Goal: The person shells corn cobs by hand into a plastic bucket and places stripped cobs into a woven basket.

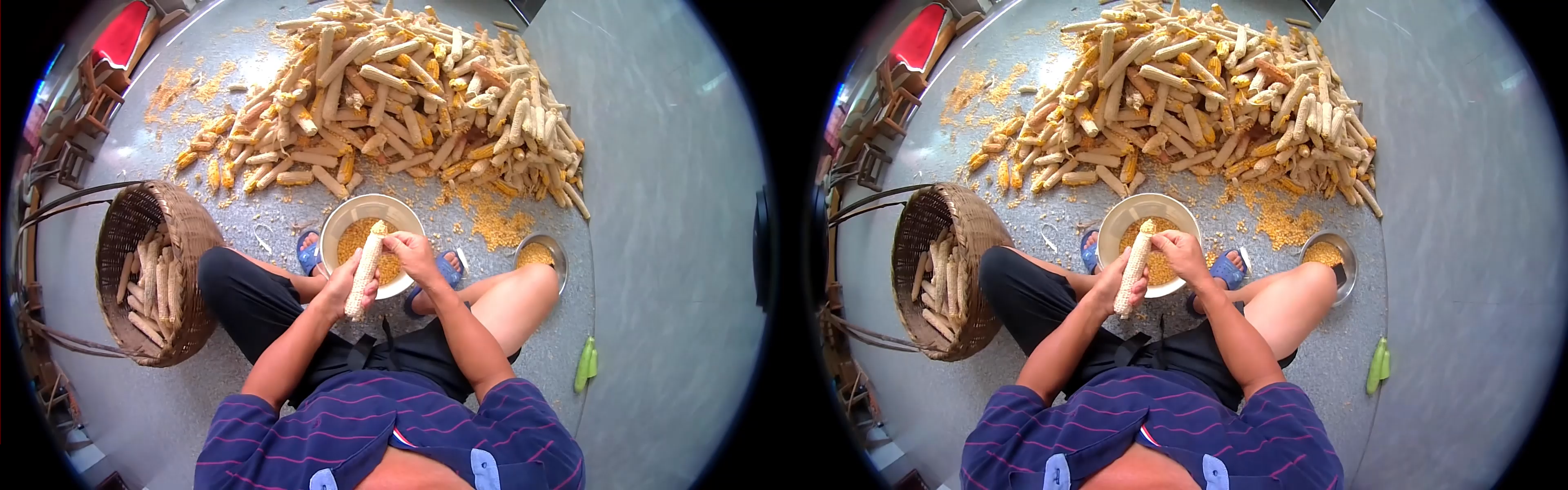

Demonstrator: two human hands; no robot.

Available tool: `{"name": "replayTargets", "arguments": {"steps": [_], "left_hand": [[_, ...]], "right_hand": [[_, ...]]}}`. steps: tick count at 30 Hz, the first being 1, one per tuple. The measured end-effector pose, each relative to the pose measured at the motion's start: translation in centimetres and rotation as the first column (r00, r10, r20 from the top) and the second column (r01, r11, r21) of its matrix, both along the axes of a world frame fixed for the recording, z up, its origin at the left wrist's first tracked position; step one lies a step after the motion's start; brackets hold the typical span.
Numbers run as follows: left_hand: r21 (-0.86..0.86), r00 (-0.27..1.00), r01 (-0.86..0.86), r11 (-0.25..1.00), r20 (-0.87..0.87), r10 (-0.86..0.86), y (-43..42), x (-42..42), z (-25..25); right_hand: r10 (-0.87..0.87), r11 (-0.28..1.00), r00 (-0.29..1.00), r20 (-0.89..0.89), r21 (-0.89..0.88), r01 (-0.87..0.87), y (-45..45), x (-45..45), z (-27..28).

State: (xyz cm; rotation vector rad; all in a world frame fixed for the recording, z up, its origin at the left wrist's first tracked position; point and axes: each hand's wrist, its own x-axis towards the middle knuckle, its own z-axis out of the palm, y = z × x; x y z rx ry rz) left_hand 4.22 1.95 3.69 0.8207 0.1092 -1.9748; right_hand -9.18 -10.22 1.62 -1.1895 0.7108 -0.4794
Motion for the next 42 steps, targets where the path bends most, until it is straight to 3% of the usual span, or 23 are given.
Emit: {"name": "replayTargets", "arguments": {"steps": [3,7,10,12,13,15,16,19,21,22,24,27,29,31,33,35,36,37,38,39,40,41,42], "left_hand": [[-0.034,0.984,-0.045,0.998,-0.171,0.039,0.0,-0.2,-0.4],[-0.097,0.961,-0.057,0.994,-0.277,0.028,0.0,0.0,-0.4],[-0.156,0.955,-0.089,0.984,-0.296,0.039,0.0,-0.4,-0.4],[-0.095,0.992,-0.093,0.991,-0.097,0.084,-0.2,-0.6,-0.1],[-0.099,0.991,-0.1,0.99,-0.098,0.091,-0.2,-0.6,-0.4],[-0.101,0.987,-0.01,0.995,0.161,0.026,0.0,-0.4,-1.4],[-0.081,0.958,-0.008,0.997,0.283,0.031,0.0,-0.7,-0.5],[-0.019,0.846,-0.062,0.998,0.529,0.063,0.0,-0.4,0.4],[-0.087,0.841,-0.288,0.954,0.454,0.295,0.5,1.0,2.4],[-0.318,0.731,-0.501,0.805,0.343,0.59,1.7,3.9,4.8],[-0.486,0.525,-0.656,0.578,0.257,0.811,4.0,6.9,10.2],[-0.507,0.367,-0.793,0.337,0.043,0.929,10.3,14.0,12.2],[-0.546,0.063,-0.805,0.23,0.307,0.949,13.4,17.7,14.2],[-0.539,-0.116,-0.832,0.134,0.404,0.907,15.7,19.9,15.3],[-0.585,0.047,-0.784,0.21,0.282,0.958,23.2,27.2,9.5],[-0.227,-0.136,-0.972,-0.062,0.325,0.936,21.9,28.1,10.7],[-0.127,-0.126,-0.987,-0.101,0.214,0.969,22.2,28.9,9.6],[-0.125,-0.122,-0.988,-0.096,0.219,0.968,20.5,28.0,10.3],[-0.206,0.013,-0.977,0.063,0.24,0.971,17.6,25.6,12.0],[-0.278,0.142,-0.935,0.218,0.27,0.952,14.8,23.3,13.3],[-0.396,0.22,-0.863,0.314,0.265,0.939,12.5,21.9,13.5],[-0.506,0.292,-0.768,0.393,0.269,0.918,10.2,20.6,13.7],[-0.549,0.3,-0.709,0.442,0.333,0.894,7.2,19.0,14.7]], "right_hand": [[0.0,0.997,1.0,-0.012,-0.075,-0.001,-0.3,-0.2,1.4],[-0.035,0.997,0.999,0.034,-0.072,0.037,-0.2,0.0,1.1],[-0.073,0.996,0.994,0.078,0.057,0.068,-0.1,0.3,1.1],[-0.12,0.977,0.987,0.106,0.188,0.099,0.0,0.5,1.5],[-0.113,0.979,0.988,0.106,0.184,0.092,-0.1,0.5,1.5],[0.025,0.991,0.999,0.047,0.134,-0.031,0.1,0.6,1.5],[0.029,1.0,0.999,-0.025,0.012,-0.029,-0.1,0.6,0.7],[0.089,0.995,0.989,-0.121,-0.038,-0.094,0.0,0.4,0.1],[0.123,0.987,0.988,-0.091,-0.095,-0.132,0.4,0.7,0.1],[0.059,0.997,0.997,-0.043,-0.041,-0.06,0.6,0.9,0.2],[0.005,0.999,0.999,-0.044,0.04,-0.003,0.3,0.8,0.2],[-0.03,0.999,0.996,-0.087,0.015,0.032,-1.0,0.7,-1.0],[-0.057,0.998,0.994,-0.092,-0.034,0.054,-2.4,1.2,-0.9],[-0.146,0.985,0.984,-0.101,-0.113,0.134,-4.5,1.8,-0.2],[-0.169,0.976,0.975,-0.148,-0.16,0.145,-7.1,2.6,-0.2],[-0.195,0.965,0.963,-0.188,-0.214,0.153,-10.4,3.4,-0.7],[-0.125,0.975,0.956,-0.267,-0.209,0.069,-12.2,3.7,-1.7],[-0.053,0.981,0.937,-0.345,-0.194,-0.016,-13.6,4.2,-2.8],[-0.056,0.982,0.935,-0.349,-0.19,-0.013,-14.8,4.9,-3.8],[0.048,0.955,0.878,-0.477,-0.234,-0.18,-15.9,5.6,-4.7],[0.14,0.902,0.785,-0.603,-0.25,-0.352,-17.0,6.3,-5.6],[0.15,0.9,0.776,-0.613,-0.24,-0.364,-18.1,7.1,-6.9],[0.244,0.805,0.707,-0.664,-0.267,-0.529,-18.7,8.2,-8.6]]}}
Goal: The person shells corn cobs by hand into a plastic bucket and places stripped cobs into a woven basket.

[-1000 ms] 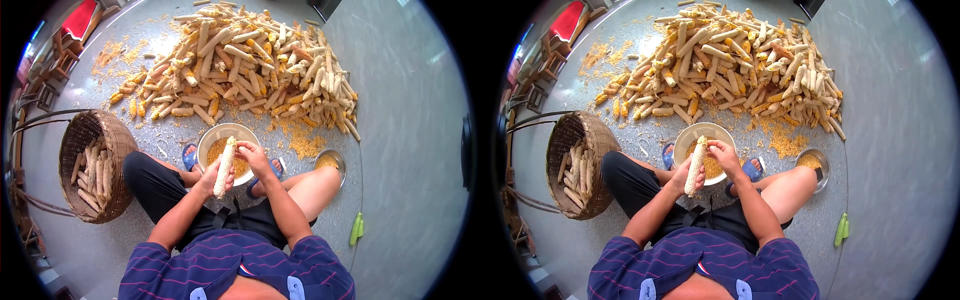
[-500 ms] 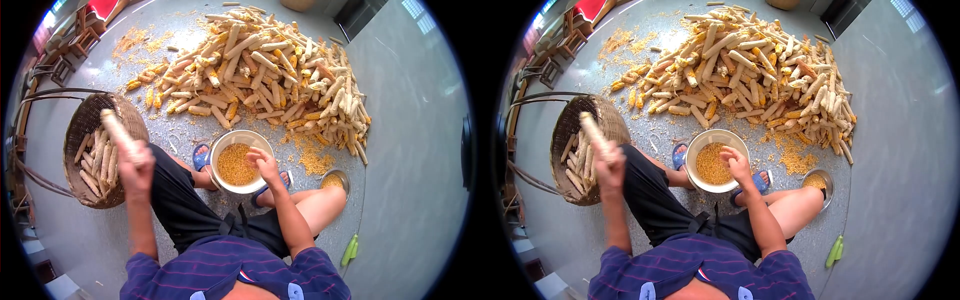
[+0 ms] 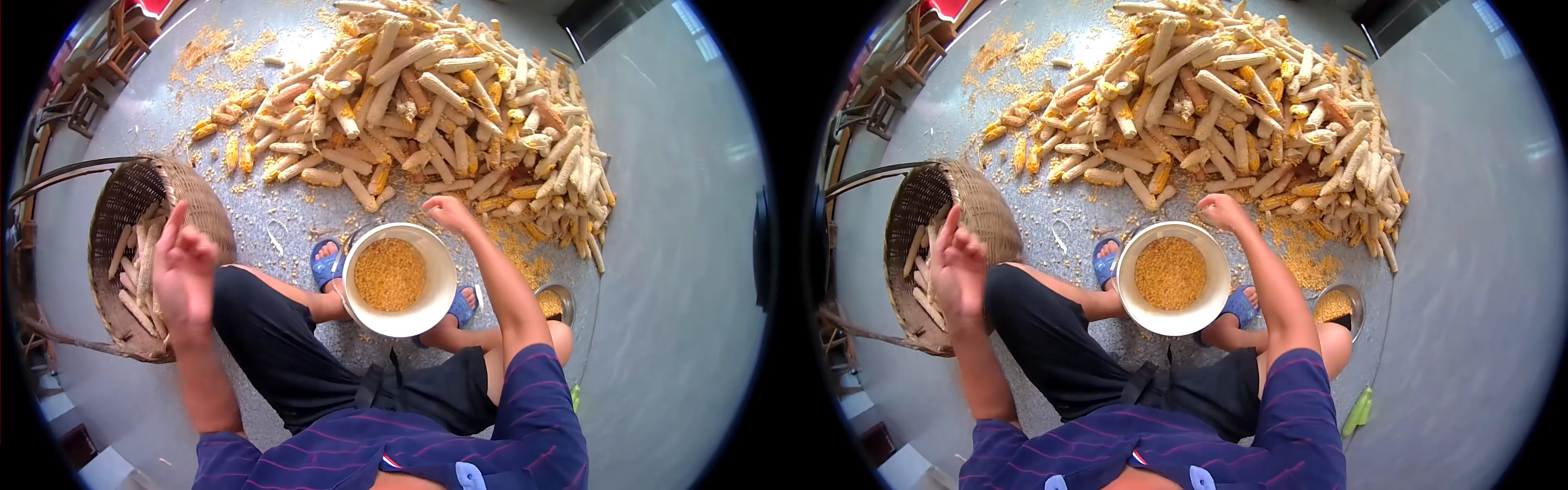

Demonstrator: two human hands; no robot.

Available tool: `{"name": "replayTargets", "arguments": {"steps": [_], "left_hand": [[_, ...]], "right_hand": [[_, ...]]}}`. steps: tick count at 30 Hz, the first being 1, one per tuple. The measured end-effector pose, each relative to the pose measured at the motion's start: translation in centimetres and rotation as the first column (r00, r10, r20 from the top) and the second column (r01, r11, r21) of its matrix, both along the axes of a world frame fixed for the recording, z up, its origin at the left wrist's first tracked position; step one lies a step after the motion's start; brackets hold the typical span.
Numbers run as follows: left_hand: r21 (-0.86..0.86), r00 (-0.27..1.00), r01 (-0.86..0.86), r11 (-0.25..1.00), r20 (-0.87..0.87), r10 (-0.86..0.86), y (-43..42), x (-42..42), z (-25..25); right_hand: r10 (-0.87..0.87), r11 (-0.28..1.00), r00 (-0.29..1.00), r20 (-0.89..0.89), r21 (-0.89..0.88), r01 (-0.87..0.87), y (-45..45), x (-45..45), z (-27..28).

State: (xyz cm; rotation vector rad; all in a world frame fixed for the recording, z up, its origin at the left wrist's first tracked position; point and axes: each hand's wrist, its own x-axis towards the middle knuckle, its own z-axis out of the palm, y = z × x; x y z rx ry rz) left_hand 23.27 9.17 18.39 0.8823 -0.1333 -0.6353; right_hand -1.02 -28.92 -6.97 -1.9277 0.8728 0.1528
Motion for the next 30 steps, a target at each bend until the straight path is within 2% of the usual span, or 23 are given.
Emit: {"name": "replayTargets", "arguments": {"steps": [1,2,3,5,6,7,8,9,11,12,15,17,18,19,20,21,23,24,25,26,27,29,30], "left_hand": [[0.045,0.996,0.037,0.998,0.084,-0.041,-3.0,-1.2,0.7],[0.067,0.985,0.039,0.997,0.167,-0.05,-5.5,-1.5,-0.1],[0.089,0.967,0.044,0.995,0.246,-0.065,-7.7,-1.7,-1.2],[0.23,0.981,0.061,0.971,0.166,-0.101,-10.9,-2.6,-2.6],[0.238,0.99,0.12,0.964,0.043,-0.134,-11.1,-2.9,-2.7],[0.248,0.991,0.114,0.962,0.038,-0.127,-10.8,-3.0,-3.0],[0.266,0.983,0.173,0.948,0.011,-0.183,-10.5,-3.0,-3.2],[0.284,0.97,0.237,0.929,-0.019,-0.242,-10.2,-2.9,-3.4],[0.316,0.966,0.253,0.914,-0.035,-0.255,-10.1,-2.5,-4.0],[0.317,0.961,0.271,0.909,-0.032,-0.275,-10.2,-2.3,-4.1],[0.314,0.955,0.281,0.907,-0.001,-0.296,-10.9,-2.5,-4.1],[0.377,0.937,0.314,0.871,0.028,-0.349,-11.0,-2.7,-3.9],[0.389,0.927,0.33,0.86,0.039,-0.373,-10.7,-2.7,-4.1],[0.383,0.929,0.323,0.865,0.047,-0.367,-10.6,-2.7,-4.1],[0.44,0.91,0.313,0.842,0.113,-0.398,-10.6,-2.7,-4.2],[0.494,0.884,0.3,0.816,0.177,-0.432,-10.5,-2.9,-4.3],[0.501,0.871,0.256,0.826,0.251,-0.423,-10.8,-3.7,-4.8],[0.604,0.703,0.035,0.796,0.551,-0.449,-11.1,-4.2,-4.9],[0.608,0.434,-0.213,0.764,0.76,-0.483,-11.5,-4.7,-4.9],[0.512,0.249,-0.299,0.805,0.856,-0.452,-11.9,-5.2,-4.8],[0.527,0.206,-0.278,0.803,0.85,-0.486,-12.1,-6.0,-4.0],[0.581,0.167,-0.114,0.806,0.811,-0.561,-12.3,-7.5,-4.2],[0.662,0.221,0.082,0.745,0.717,-0.661,-12.1,-8.2,-5.7]], "right_hand": [[0.175,0.983,0.983,-0.052,-0.054,-0.177,-0.4,1.3,-1.2],[0.278,0.959,0.953,-0.121,-0.029,-0.283,-0.6,3.1,-1.8],[0.282,0.958,0.952,-0.122,-0.02,-0.286,-0.4,4.8,-2.6],[0.609,0.791,0.786,-0.109,0.013,-0.612,0.2,8.0,-4.1],[0.654,0.757,0.749,-0.106,0.09,-0.648,1.0,9.4,-4.7],[0.695,0.717,0.713,-0.095,0.163,-0.678,1.7,10.6,-5.8],[0.715,0.699,0.671,-0.196,0.207,-0.685,2.0,11.7,-8.7],[0.74,0.672,0.635,-0.221,0.26,-0.693,2.3,12.6,-8.8],[0.681,0.691,0.638,-0.358,0.027,-0.722,3.4,13.2,-7.0],[0.681,0.692,0.638,-0.36,0.033,-0.721,3.3,13.3,-7.8],[0.65,0.728,0.697,-0.303,-0.014,-0.685,2.7,12.7,-8.4],[0.546,0.772,0.826,-0.143,-0.298,-0.562,2.6,12.2,-5.5],[0.55,0.766,0.823,-0.143,-0.306,-0.565,2.5,12.2,-4.0],[0.457,0.829,0.881,-0.124,-0.298,-0.472,2.3,12.0,-2.4],[0.355,0.883,0.929,-0.105,-0.29,-0.37,2.0,11.7,-0.7],[0.352,0.88,0.93,-0.105,-0.302,-0.367,1.8,10.9,1.2],[0.22,0.972,0.967,0.125,-0.112,-0.207,1.5,8.5,5.2],[0.199,0.976,0.938,0.284,0.032,-0.217,1.4,7.2,7.1],[0.196,0.978,0.939,0.283,0.018,-0.21,1.7,5.8,9.7],[0.175,0.954,0.935,0.309,0.179,-0.239,2.4,4.4,12.8],[0.147,0.903,0.932,0.333,0.339,-0.263,3.4,2.9,15.4],[0.164,0.896,0.91,0.38,0.328,-0.298,5.7,0.1,19.3],[0.14,0.886,0.909,0.393,0.36,-0.293,6.5,-1.2,20.2]]}}
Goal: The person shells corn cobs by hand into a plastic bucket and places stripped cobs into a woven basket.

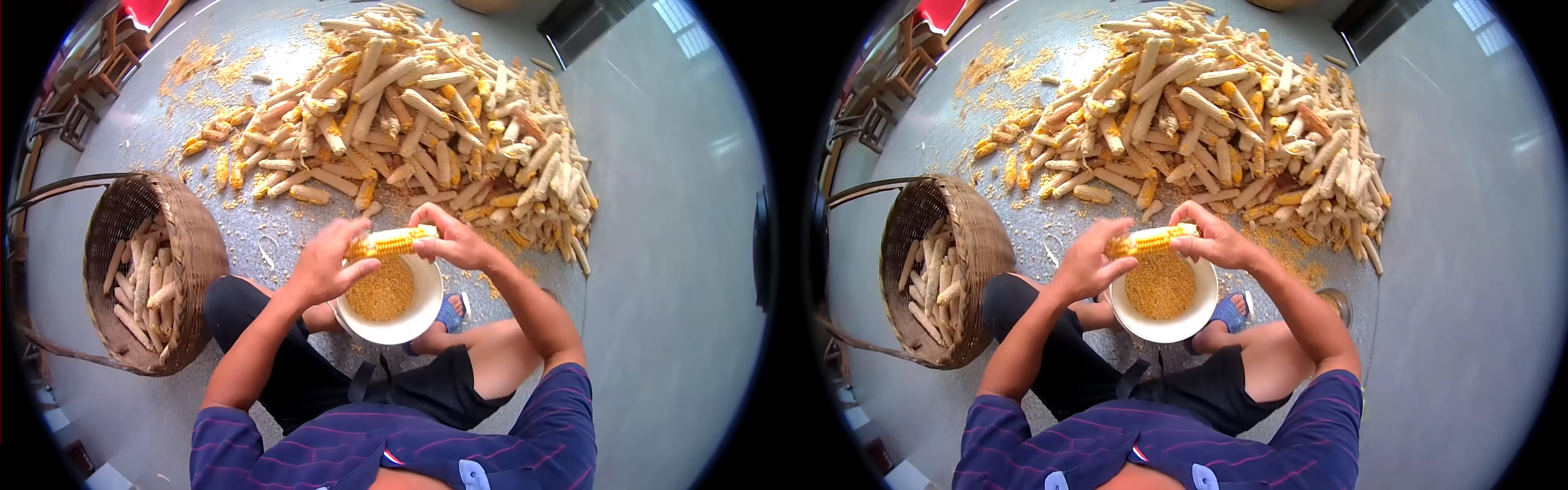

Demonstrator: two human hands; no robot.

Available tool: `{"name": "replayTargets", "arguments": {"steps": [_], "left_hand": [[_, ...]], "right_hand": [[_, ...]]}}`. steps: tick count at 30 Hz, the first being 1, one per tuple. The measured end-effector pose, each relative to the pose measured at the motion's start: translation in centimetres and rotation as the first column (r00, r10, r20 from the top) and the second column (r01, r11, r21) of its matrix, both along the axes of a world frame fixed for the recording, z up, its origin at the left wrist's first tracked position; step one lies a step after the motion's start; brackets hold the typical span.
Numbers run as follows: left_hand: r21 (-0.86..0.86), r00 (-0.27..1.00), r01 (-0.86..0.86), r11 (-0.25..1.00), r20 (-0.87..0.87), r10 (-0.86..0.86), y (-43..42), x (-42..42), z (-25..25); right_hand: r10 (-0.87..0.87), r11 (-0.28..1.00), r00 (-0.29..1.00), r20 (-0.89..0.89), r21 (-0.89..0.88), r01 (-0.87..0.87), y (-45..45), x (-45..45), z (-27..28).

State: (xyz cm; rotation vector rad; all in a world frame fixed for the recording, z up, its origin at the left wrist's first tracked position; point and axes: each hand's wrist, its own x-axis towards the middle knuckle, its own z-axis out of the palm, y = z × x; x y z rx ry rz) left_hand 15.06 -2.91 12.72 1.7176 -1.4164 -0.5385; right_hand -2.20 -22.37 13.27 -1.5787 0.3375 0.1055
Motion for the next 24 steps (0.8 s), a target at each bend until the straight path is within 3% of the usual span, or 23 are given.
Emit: {"name": "replayTargets", "arguments": {"steps": [1,2,3,5,7,8,9,11,12,13,15,17,18,19,21,24], "left_hand": [[0.092,0.98,0.126,0.988,-0.168,-0.11,0.2,-0.8,-1.8],[0.212,0.876,0.309,0.927,-0.442,-0.191,0.3,-1.8,-2.7],[0.146,0.771,0.373,0.916,-0.599,-0.219,0.6,-3.6,-2.7],[0.161,0.33,0.415,0.896,-0.944,0.017,1.2,-6.6,-2.8],[0.082,-0.147,0.351,0.933,-0.979,0.142,1.4,-9.5,-3.3],[0.091,-0.192,0.317,0.944,-0.969,0.158,1.5,-10.8,-3.5],[0.08,-0.203,0.301,0.95,-0.968,0.146,1.8,-11.9,-3.9],[0.191,-0.017,0.244,0.951,-0.979,0.201,2.2,-14.3,-4.9],[0.183,0.185,0.238,0.954,-0.973,0.14,2.5,-15.0,-6.1],[0.204,0.3,0.146,0.968,-0.942,0.153,2.6,-16.0,-6.0],[0.284,0.247,0.016,0.959,-0.93,0.271,2.9,-17.2,-6.0],[0.333,0.256,0.017,0.943,-0.913,0.318,3.5,-17.1,-6.9],[0.374,0.255,0.017,0.927,-0.898,0.358,3.8,-17.1,-7.4],[0.381,0.254,0.017,0.924,-0.896,0.364,4.2,-17.1,-7.7],[0.425,0.158,0.065,0.903,-0.898,0.411,4.7,-17.0,-8.2],[0.463,0.157,0.017,0.886,-0.876,0.455,4.9,-17.3,-9.1]], "right_hand": [[-0.032,0.999,0.999,0.041,0.039,0.03,0.9,-1.1,0.6],[-0.104,0.99,0.994,0.032,0.099,0.1,1.7,-2.2,0.7],[-0.175,0.972,0.984,0.021,0.16,0.17,2.6,-3.1,0.4],[-0.391,0.862,0.92,0.015,0.355,0.361,4.1,-4.9,-2.2],[-0.54,0.67,0.842,-0.005,0.602,0.434,5.9,-6.0,-4.5],[-0.63,0.662,0.777,-0.013,0.515,0.545,6.9,-6.4,-5.9],[-0.712,0.63,0.702,-0.021,0.422,0.652,8.4,-6.3,-6.2],[-0.827,0.491,0.561,-0.033,0.444,0.749,11.2,-6.0,-6.0],[-0.831,0.516,0.554,0.036,0.421,0.746,11.9,-5.8,-7.0],[-0.831,0.538,0.547,0.104,0.399,0.742,12.4,-5.5,-7.4],[-0.82,0.551,0.566,0.089,0.392,0.736,13.2,-5.0,-7.8],[-0.78,0.625,0.608,0.146,0.213,0.751,14.0,-4.8,-7.9],[-0.757,0.633,0.614,0.224,0.018,0.774,13.6,-4.9,-11.0],[-0.758,0.633,0.614,0.217,0.022,0.774,13.8,-5.3,-11.4],[-0.691,0.574,0.643,0.331,-0.291,0.766,14.0,-5.8,-11.9],[-0.697,0.558,0.646,0.312,-0.33,0.761,14.6,-5.8,-12.9]]}}
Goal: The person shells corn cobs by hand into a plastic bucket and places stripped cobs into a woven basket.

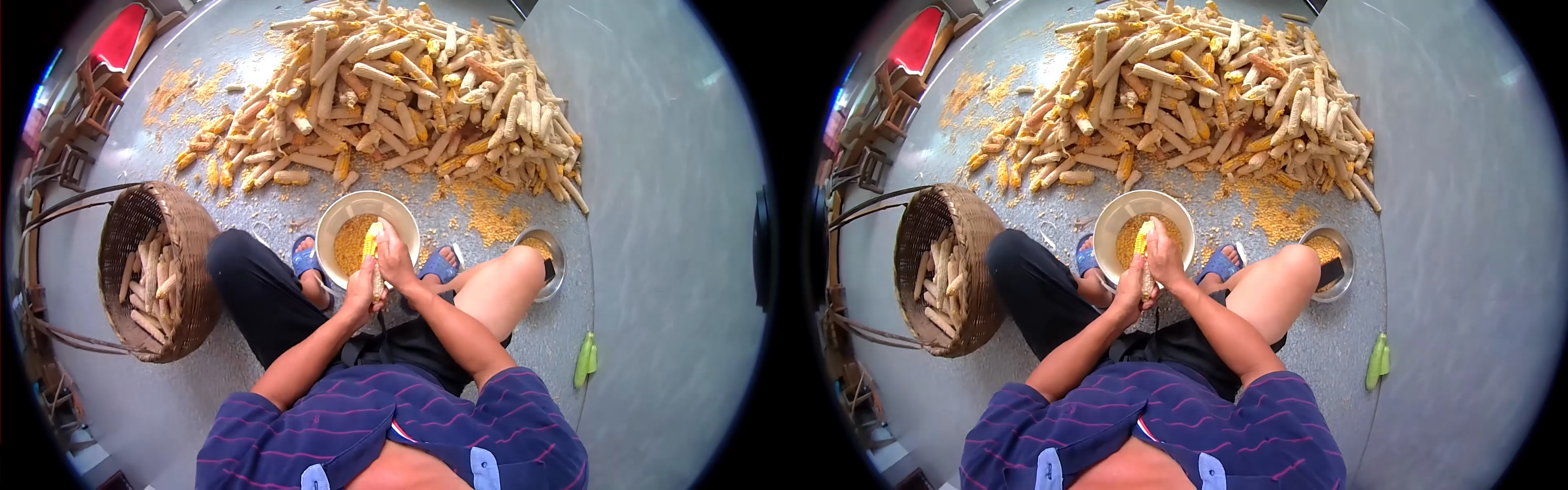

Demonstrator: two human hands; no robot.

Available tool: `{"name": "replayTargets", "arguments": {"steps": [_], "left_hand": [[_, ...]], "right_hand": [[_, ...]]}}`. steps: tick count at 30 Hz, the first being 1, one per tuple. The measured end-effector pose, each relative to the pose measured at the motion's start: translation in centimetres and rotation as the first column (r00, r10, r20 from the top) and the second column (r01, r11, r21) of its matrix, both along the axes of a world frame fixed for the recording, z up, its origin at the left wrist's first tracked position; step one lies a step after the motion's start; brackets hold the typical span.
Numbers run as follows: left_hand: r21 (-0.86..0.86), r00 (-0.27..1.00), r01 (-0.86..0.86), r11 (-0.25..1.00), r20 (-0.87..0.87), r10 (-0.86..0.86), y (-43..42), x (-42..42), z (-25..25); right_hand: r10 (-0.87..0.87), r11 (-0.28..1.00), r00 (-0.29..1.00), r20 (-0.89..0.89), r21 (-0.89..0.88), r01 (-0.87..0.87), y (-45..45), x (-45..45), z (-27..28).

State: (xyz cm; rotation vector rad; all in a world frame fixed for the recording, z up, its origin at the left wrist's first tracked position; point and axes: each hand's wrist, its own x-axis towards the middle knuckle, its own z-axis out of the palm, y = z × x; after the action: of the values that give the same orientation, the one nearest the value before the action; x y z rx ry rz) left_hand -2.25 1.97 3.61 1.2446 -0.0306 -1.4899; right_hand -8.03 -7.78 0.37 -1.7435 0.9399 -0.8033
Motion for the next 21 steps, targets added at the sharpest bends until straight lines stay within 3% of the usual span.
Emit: {"name": "replayTargets", "arguments": {"steps": [2,4,5,7,8,9,10,11,13,14,15,16,17,18,19,21], "left_hand": [[0.021,1.0,0.017,1.0,-0.001,-0.017,0.3,0.3,-0.7],[-0.026,0.978,0.015,1.0,-0.209,-0.02,0.3,0.8,-0.8],[-0.029,0.978,0.018,0.999,-0.207,-0.024,0.1,1.0,-0.7],[-0.029,0.964,0.017,0.999,-0.265,-0.024,-0.2,1.3,0.3],[-0.024,0.969,-0.001,1.0,-0.248,-0.005,-0.2,1.4,-0.5],[-0.026,0.968,-0.006,1.0,-0.25,0.0,-0.4,1.4,-1.1],[0.0,0.997,0.013,1.0,-0.077,-0.013,-0.5,1.2,-1.6],[0.032,0.995,0.029,0.999,0.097,-0.032,-0.5,1.1,-2.1],[0.056,0.989,0.01,0.998,0.145,-0.018,-0.4,1.0,-3.5],[0.078,0.98,-0.005,0.997,0.196,-0.01,-0.4,0.8,-4.1],[0.081,0.982,-0.004,0.997,0.191,-0.012,-0.3,0.6,-4.1],[0.097,0.987,-0.006,0.995,0.158,-0.009,-0.2,0.3,-4.0],[0.112,0.992,-0.011,0.994,0.126,-0.004,-0.2,0.1,-3.9],[0.112,0.992,-0.015,0.994,0.124,0.001,-0.1,0.1,-4.0],[0.099,0.993,-0.014,0.995,0.114,0.002,-0.1,0.2,-4.3],[0.084,0.995,-0.013,0.996,0.103,0.005,-0.4,0.4,-4.0]], "right_hand": [[-0.005,1.0,1.0,-0.021,-0.028,0.005,-0.1,-0.4,-1.3],[0.227,0.905,0.936,-0.267,-0.297,-0.304,-0.9,-1.2,-3.1],[0.223,0.905,0.938,-0.267,-0.3,-0.301,-0.8,-1.3,-3.2],[0.101,0.994,0.98,-0.169,-0.029,-0.108,-0.4,-0.9,-1.0],[0.104,0.993,0.98,-0.171,-0.032,-0.111,-0.5,-0.4,-2.0],[0.064,0.989,0.996,0.058,0.133,-0.071,-0.8,0.2,-3.9],[-0.016,0.951,0.962,0.271,0.302,-0.069,-0.8,0.6,-4.4],[-0.012,0.95,0.963,0.268,0.304,-0.073,-0.6,0.8,-5.0],[-0.141,0.733,0.898,0.417,0.653,-0.189,-0.3,1.2,-5.5],[-0.007,0.846,0.978,0.209,0.522,-0.106,-0.1,1.4,-6.4],[-0.009,0.845,0.979,0.204,0.526,-0.102,0.1,1.0,-7.8],[0.068,0.997,0.997,0.046,0.024,-0.069,0.4,0.7,-8.7],[0.058,0.867,0.99,-0.129,-0.486,-0.114,0.7,0.4,-9.6],[0.068,0.987,0.998,-0.02,-0.142,-0.07,0.9,0.3,-7.6],[0.072,0.987,0.997,-0.02,-0.141,-0.074,0.7,0.2,-6.7],[0.19,0.979,0.974,-0.124,0.1,-0.178,-0.1,0.0,-5.5]]}}
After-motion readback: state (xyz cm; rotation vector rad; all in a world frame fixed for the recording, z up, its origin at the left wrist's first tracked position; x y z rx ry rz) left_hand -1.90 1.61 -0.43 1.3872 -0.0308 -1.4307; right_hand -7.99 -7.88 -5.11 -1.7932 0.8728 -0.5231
